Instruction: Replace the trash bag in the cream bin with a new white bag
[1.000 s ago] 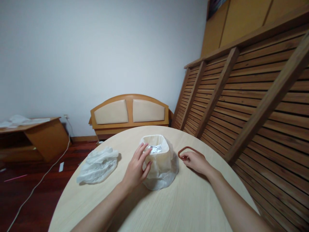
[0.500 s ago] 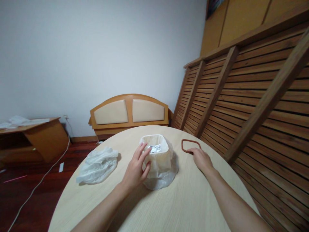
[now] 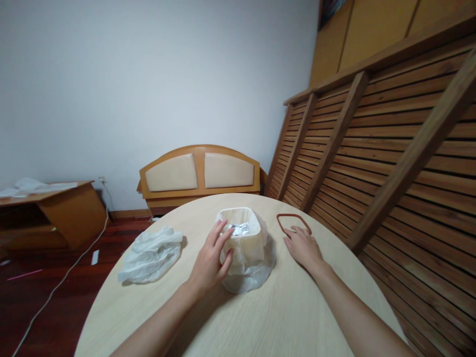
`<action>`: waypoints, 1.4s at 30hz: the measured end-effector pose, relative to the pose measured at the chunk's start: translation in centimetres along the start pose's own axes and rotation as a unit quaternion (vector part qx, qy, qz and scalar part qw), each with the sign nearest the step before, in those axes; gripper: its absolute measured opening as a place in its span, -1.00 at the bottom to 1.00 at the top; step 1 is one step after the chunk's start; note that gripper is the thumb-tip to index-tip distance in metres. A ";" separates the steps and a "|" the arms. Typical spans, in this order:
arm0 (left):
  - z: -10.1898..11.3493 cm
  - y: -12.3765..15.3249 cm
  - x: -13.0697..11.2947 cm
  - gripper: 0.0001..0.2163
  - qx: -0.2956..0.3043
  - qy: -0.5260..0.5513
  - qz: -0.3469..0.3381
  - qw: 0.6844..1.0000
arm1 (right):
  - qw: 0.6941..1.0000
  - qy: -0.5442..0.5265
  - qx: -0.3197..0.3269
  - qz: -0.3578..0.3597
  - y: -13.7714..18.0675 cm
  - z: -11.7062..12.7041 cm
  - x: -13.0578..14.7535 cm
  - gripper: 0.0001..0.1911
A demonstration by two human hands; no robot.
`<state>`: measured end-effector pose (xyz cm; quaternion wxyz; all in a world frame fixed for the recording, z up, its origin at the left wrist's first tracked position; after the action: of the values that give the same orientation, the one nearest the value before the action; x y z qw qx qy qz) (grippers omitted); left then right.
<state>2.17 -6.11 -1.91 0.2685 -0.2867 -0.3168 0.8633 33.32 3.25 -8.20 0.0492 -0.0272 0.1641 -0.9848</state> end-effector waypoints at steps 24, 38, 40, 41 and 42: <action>-0.7 -0.1 1.4 -0.41 -0.006 -0.027 -0.014 1.000 | 0.967 -0.182 -0.134 0.116 -0.2 2.9 4.0 -0.57; 1.5 -0.2 3.2 -0.37 0.009 -0.036 -0.078 0.996 | 0.861 -0.135 -0.131 0.472 4.5 8.3 12.5 -0.86; 2.5 -0.3 4.4 -0.57 0.001 -0.026 -0.044 0.999 | 0.861 -0.121 -0.133 0.475 4.4 8.3 12.4 -0.85; 2.8 -0.4 5.1 -0.69 0.006 -0.020 -0.010 1.000 | 0.863 -0.118 -0.142 0.471 4.3 8.4 12.1 -0.86; 3.0 -0.5 5.8 -0.80 0.016 -0.014 0.025 0.999 | 0.864 -0.118 -0.159 0.464 4.2 8.6 11.9 -0.87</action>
<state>-3.71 -3.19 -1.55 0.2474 -0.2778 -0.2995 0.8786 22.51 -4.73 -1.02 0.5143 -0.0709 0.3050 -0.7984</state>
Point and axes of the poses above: each hand's wrist, its own y-axis away from the middle knuckle, its own z-axis out of the back of the hand, x = y × z, the point moved 4 cm from there along -y, towards the middle knuckle, and after that the axes turned 6 degrees about z, right-handed, at the moved point
